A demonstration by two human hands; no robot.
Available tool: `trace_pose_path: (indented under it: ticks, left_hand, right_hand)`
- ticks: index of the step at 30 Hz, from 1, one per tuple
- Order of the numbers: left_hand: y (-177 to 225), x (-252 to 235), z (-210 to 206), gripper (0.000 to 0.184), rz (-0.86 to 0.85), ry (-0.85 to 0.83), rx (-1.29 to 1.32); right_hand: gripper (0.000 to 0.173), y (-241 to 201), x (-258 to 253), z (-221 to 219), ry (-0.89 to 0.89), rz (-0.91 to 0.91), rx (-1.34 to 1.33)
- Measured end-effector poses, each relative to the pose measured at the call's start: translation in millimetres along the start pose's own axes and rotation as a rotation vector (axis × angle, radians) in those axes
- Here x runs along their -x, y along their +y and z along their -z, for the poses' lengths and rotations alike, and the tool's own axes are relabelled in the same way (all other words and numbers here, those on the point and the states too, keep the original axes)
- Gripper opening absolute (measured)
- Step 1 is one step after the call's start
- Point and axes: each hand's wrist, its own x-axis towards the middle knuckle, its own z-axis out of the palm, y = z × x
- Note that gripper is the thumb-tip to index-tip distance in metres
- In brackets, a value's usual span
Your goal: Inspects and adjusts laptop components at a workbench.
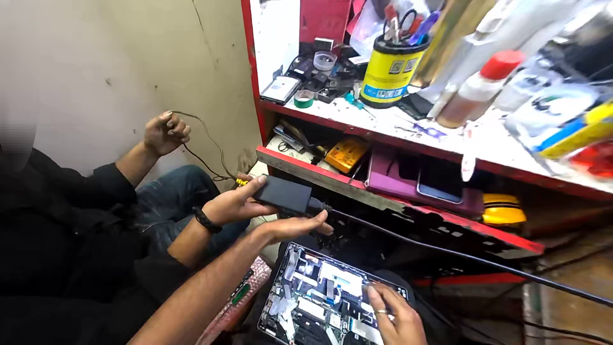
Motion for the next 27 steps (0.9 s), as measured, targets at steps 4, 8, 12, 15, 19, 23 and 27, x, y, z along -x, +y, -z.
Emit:
trace_pose_path:
  ticks: [4,8,12,15,19,23,27]
  left_hand:
    - [13.1,20.8,-15.7,0.058,0.020,0.146,0.240]
    - [3.3,49.0,-31.8,0.071,-0.237,0.299,0.702]
    - [9.0,28.0,-56.5,0.046,-0.348,0.585,1.241]
    - [32.6,5.0,-64.6,0.033,-0.230,0.859,1.335]
    - [27.4,-18.9,-74.8,0.037,-0.136,0.935,1.261]
    - [20.1,-44.4,-82.2,0.049,0.074,0.979,1.168]
    - [41.8,-68.4,-87.8,0.050,0.290,0.900,1.053]
  right_hand:
    - [0.041,30.4,-32.0,-2.4,-0.108,-0.002,0.132]
    - [0.052,28.2,-63.7,-4.6,-0.322,-0.116,0.288]
    - [0.060,39.1,-81.7,-21.2,-0.562,-0.229,0.377]
    - [0.062,31.0,-79.9,-27.1,-0.632,-0.271,0.354]
    - [0.081,28.0,-63.8,-31.6,-0.136,-0.196,-0.162]
    - [0.052,4.6,-79.3,-20.9,0.184,-0.431,-0.985]
    - [0.038,12.6,-91.9,-4.5,0.462,-0.583,-1.208]
